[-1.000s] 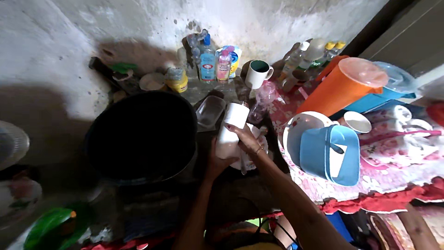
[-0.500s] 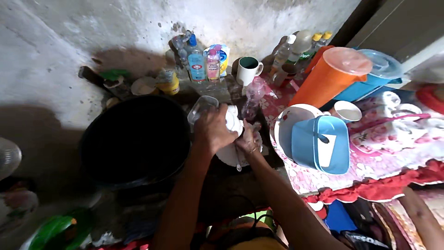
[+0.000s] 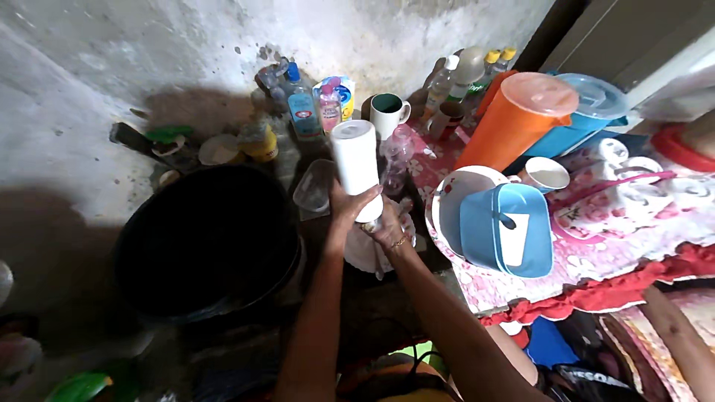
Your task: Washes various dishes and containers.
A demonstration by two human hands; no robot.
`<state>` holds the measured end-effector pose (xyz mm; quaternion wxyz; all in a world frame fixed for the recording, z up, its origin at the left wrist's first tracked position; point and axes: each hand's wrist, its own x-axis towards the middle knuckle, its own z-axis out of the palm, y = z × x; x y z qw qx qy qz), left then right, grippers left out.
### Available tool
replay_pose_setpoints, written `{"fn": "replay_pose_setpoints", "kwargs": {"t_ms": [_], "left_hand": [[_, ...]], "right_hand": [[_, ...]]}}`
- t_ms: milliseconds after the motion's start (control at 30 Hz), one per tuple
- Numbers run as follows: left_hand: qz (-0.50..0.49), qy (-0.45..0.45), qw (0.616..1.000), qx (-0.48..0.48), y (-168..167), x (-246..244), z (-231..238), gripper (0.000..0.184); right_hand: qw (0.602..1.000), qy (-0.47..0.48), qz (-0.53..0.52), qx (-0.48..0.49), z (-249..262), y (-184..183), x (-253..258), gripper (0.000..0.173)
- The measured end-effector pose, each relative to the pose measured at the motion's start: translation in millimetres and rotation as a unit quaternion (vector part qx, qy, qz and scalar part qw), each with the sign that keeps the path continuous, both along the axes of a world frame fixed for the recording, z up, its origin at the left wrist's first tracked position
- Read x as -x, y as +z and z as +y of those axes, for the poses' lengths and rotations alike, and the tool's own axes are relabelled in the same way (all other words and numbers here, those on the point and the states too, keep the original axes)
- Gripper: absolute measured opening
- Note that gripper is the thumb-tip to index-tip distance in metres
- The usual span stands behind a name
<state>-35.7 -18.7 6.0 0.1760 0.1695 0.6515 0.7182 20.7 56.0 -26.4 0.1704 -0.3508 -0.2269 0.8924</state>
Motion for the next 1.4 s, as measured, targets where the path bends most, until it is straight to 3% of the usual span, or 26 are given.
{"fn": "replay_pose_setpoints", "kwargs": {"t_ms": [67,133,167,200,267,333,367,400,433,500,533,567,633,700,800,900,933,1067,1100,1167,1233,1267,1333,1400], "left_hand": [[-0.07,0.057,0.995,-0.052,-9,1,12,0.079],[-0.134,0.094,0.982,-0.093,-3,7,18,0.065],[-0.162,0.102,0.975,-0.114,4,11,22,0.054],[-0.189,0.099,0.969,-0.123,11,13,23,0.046],[-0.216,0.081,0.968,-0.104,19,13,24,0.041],[-0.233,0.078,0.965,-0.088,17,14,29,0.043],[-0.239,0.079,0.964,-0.086,12,14,31,0.044],[-0.243,0.078,0.963,-0.089,6,13,32,0.045],[-0.244,0.072,0.962,-0.098,0,15,32,0.044],[-0.262,0.055,0.956,-0.12,-6,15,29,0.044],[-0.279,0.045,0.951,-0.125,-9,13,27,0.043],[-0.297,0.039,0.946,-0.124,-10,13,25,0.041],[-0.317,0.04,0.939,-0.127,-12,16,23,0.043],[-0.302,0.066,0.941,-0.14,-16,20,25,0.042],[-0.3,0.113,0.932,-0.168,-19,23,24,0.053],[-0.289,0.112,0.931,-0.194,-19,16,17,0.052],[-0.282,0.109,0.935,-0.188,-16,15,14,0.053],[-0.269,0.101,0.947,-0.141,-6,23,7,0.05],[-0.275,0.095,0.947,-0.136,-7,25,5,0.049],[-0.273,0.098,0.948,-0.129,-7,29,2,0.051],[-0.257,0.106,0.955,-0.105,-9,26,2,0.054],[-0.247,0.103,0.959,-0.094,-15,23,3,0.057],[-0.229,0.08,0.967,-0.077,-25,14,7,0.051],[-0.226,0.047,0.972,-0.038,-27,3,6,0.046]], "right_hand": [[1.0,0.005,0.021,-0.019,-1,11,-9,0.039],[0.989,0.022,0.051,-0.138,-8,19,-24,0.017],[0.969,0.04,0.062,-0.236,-10,21,-29,0.014],[0.929,0.073,0.057,-0.358,-9,23,-32,0.022],[0.775,0.152,-0.034,-0.612,-3,29,-34,0.024],[0.616,0.279,-0.132,-0.725,6,41,-29,0.032],[0.575,0.33,-0.155,-0.732,9,42,-24,0.034],[0.579,0.35,-0.158,-0.719,10,41,-22,0.034],[0.631,0.329,-0.143,-0.688,9,41,-20,0.033],[0.821,0.246,-0.082,-0.51,3,46,-18,0.033],[0.888,0.209,-0.048,-0.408,0,48,-20,0.035],[0.92,0.185,-0.022,-0.344,-1,46,-20,0.037],[0.942,0.144,-0.002,-0.303,-1,38,-18,0.027],[0.938,0.108,-0.028,-0.328,3,27,-15,0.01],[0.904,0.092,-0.077,-0.411,14,28,-7,0.023],[0.867,0.111,-0.086,-0.478,8,35,-6,0.026],[0.845,0.133,-0.076,-0.513,1,36,-9,0.028],[0.692,0.246,-0.028,-0.679,0,28,-31,0.041],[0.683,0.237,-0.032,-0.69,6,28,-37,0.037],[0.716,0.137,-0.024,-0.684,11,28,-45,0.028],[0.733,0.051,-0.039,-0.677,7,36,-46,0.033],[0.72,0.059,-0.056,-0.69,5,42,-44,0.041],[0.672,0.182,-0.107,-0.71,0,55,-30,0.061],[0.636,0.223,-0.143,-0.724,0,56,-6,0.065]]}}
